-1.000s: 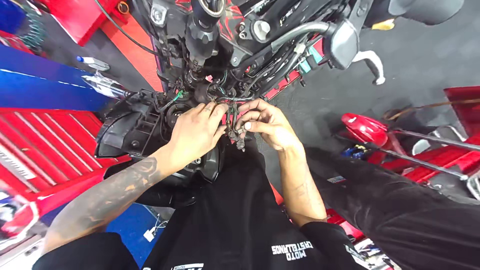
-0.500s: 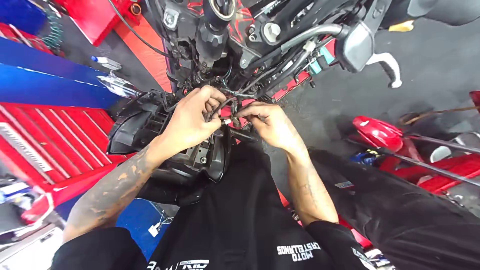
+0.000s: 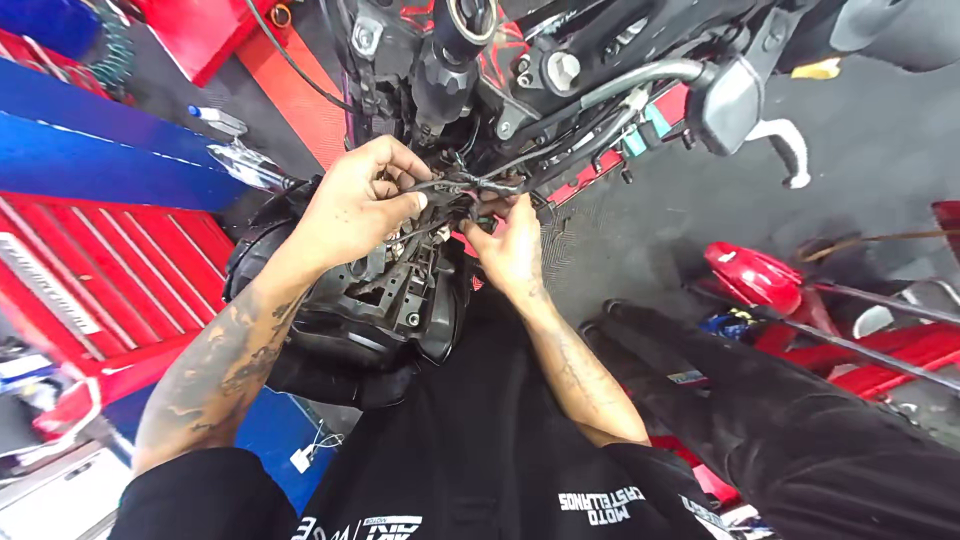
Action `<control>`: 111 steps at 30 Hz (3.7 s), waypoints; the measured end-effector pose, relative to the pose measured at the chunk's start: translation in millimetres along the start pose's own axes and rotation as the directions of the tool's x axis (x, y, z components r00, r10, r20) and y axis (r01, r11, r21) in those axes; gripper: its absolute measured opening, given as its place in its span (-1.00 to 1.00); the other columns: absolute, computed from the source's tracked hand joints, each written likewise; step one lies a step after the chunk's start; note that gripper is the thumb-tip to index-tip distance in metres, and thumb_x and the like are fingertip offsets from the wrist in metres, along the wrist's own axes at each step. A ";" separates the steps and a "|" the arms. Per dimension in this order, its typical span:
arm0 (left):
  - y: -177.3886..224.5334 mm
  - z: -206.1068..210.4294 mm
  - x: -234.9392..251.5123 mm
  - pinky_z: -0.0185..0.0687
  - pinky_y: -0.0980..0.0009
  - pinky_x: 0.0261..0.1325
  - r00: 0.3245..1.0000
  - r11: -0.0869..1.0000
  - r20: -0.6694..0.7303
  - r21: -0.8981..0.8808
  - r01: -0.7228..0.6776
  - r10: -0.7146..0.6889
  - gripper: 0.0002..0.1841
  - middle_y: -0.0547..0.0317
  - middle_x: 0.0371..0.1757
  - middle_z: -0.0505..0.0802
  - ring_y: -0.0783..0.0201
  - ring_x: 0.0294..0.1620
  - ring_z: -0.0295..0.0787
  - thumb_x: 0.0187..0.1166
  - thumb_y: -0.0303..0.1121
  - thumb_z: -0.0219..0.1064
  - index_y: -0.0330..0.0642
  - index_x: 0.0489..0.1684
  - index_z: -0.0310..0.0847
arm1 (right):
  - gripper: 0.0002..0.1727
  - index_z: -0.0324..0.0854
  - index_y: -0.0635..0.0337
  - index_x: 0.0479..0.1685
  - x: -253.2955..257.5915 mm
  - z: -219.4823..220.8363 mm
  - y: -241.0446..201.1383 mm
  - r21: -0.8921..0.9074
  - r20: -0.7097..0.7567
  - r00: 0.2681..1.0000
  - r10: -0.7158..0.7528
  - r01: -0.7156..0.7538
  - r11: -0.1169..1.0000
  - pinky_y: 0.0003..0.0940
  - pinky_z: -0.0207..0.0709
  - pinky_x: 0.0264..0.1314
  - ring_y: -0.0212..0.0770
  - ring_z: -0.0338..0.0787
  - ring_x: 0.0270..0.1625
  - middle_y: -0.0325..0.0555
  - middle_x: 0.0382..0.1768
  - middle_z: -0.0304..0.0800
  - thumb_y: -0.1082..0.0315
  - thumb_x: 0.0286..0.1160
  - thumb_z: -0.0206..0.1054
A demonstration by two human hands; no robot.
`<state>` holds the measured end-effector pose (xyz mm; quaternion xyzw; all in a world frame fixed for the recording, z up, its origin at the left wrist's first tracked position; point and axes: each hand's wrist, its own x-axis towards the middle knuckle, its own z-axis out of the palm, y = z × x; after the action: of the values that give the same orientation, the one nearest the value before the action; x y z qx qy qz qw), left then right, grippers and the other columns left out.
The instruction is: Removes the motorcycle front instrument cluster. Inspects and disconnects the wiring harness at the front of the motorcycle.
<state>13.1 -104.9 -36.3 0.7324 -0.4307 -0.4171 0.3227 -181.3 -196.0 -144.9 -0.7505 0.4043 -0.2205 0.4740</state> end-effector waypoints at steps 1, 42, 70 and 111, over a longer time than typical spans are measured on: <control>-0.9 -1.3 -1.1 0.63 0.55 -0.59 1.000 1.000 -0.003 0.001 -0.001 0.001 -0.75 0.20 -0.05 0.82 0.41 -0.56 0.68 0.63 -0.44 0.38 -0.05 0.20 0.60 | -0.45 0.49 0.18 0.30 -0.5 -8.2 0.8 0.094 0.062 0.998 0.034 -0.040 0.995 -0.15 0.73 0.08 -0.24 0.85 -0.03 -0.18 -0.11 0.86 0.41 0.27 0.53; -30.1 33.3 19.0 0.67 0.04 0.03 0.963 0.878 0.270 0.465 -0.110 -0.022 -0.76 0.17 -0.21 0.84 0.19 -0.12 0.78 0.77 -0.15 0.24 -0.01 -0.01 0.81 | -0.62 0.74 0.26 0.17 8.5 -73.8 28.7 0.378 0.448 0.890 -0.082 -0.106 0.920 -0.34 0.79 0.14 -0.32 0.88 0.01 -0.14 0.06 0.91 0.47 0.34 0.57; -14.6 53.6 4.3 0.56 0.44 -0.40 0.983 0.981 0.104 0.133 0.138 -0.153 -0.65 0.35 -0.51 0.77 0.48 -0.49 0.68 0.80 -0.07 0.20 -0.03 -0.37 0.70 | -0.81 0.68 0.33 0.09 -6.2 -57.3 29.6 0.698 0.516 0.851 -0.095 -0.354 0.622 -0.21 0.83 0.03 -0.16 0.91 -0.14 0.02 -0.18 0.90 0.53 0.59 0.31; -27.0 52.8 -18.6 0.79 0.45 0.13 0.995 0.995 0.067 -0.062 0.077 -0.073 -0.76 0.38 -0.03 0.95 0.52 0.01 0.86 0.80 -0.30 0.19 -0.04 0.20 0.77 | -0.48 0.66 0.10 0.45 -19.9 -47.1 1.5 0.162 0.406 0.913 0.032 -0.107 0.981 -0.43 0.73 -0.27 -0.44 0.74 -0.36 -0.29 -0.31 0.76 0.13 0.54 0.48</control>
<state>-29.2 -82.8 -75.9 0.7233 -0.3994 -0.4661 0.3164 -227.0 -205.3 -123.9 -0.7188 0.3033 -0.0803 0.6203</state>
